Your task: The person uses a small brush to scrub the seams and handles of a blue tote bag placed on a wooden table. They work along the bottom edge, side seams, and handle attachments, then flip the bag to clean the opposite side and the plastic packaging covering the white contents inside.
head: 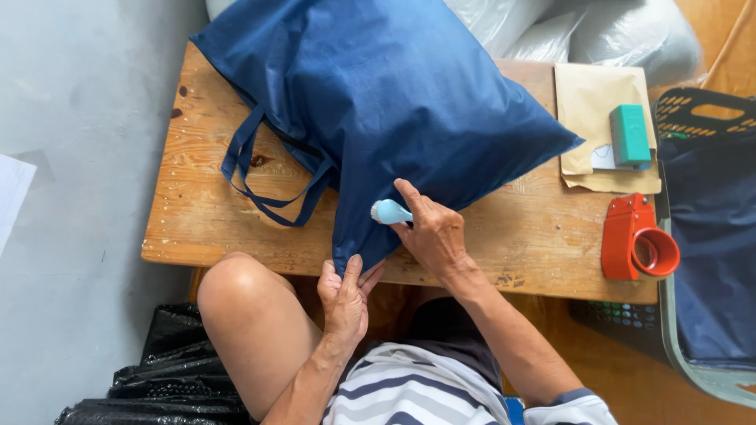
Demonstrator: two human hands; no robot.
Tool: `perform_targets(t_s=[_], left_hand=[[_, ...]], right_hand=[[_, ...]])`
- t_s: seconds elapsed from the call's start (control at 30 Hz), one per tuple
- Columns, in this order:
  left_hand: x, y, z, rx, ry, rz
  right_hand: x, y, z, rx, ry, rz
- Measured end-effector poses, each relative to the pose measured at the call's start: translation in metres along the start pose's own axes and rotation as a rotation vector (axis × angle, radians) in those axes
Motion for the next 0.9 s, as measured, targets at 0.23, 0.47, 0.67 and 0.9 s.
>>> perform_targets(t_s=[0.23, 0.47, 0.67, 0.9], left_hand=[[-0.008, -0.033, 0.000, 0.117, 0.063, -0.172], [-0.003, -0.001, 0.004, -0.165, 0.311, -0.215], [-0.033, -0.058, 0.088, -0.222, 0.314, -0.149], [-0.008, -0.013, 0.026, -0.052, 0.235, -0.042]], right_hand=[[0.044, -0.023, 0.005, 0.215, -0.101, -0.057], [-0.035, 0.037, 0.010, 0.629, -0.411, -0.008], [-0.037, 0.055, 0.056, 0.368, -0.377, 0.129], [-0.032, 0.040, 0.011, 0.319, -0.083, 0.087]])
Point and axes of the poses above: each hand's wrist, its own y-axis away from the middle knuckle, its own x-axis out of the palm, z = x × y, the point moved 5 cm from there along -y, towards the middle knuckle, and after that the axes turned 9 degrees about -z, right-handed, at the moved point
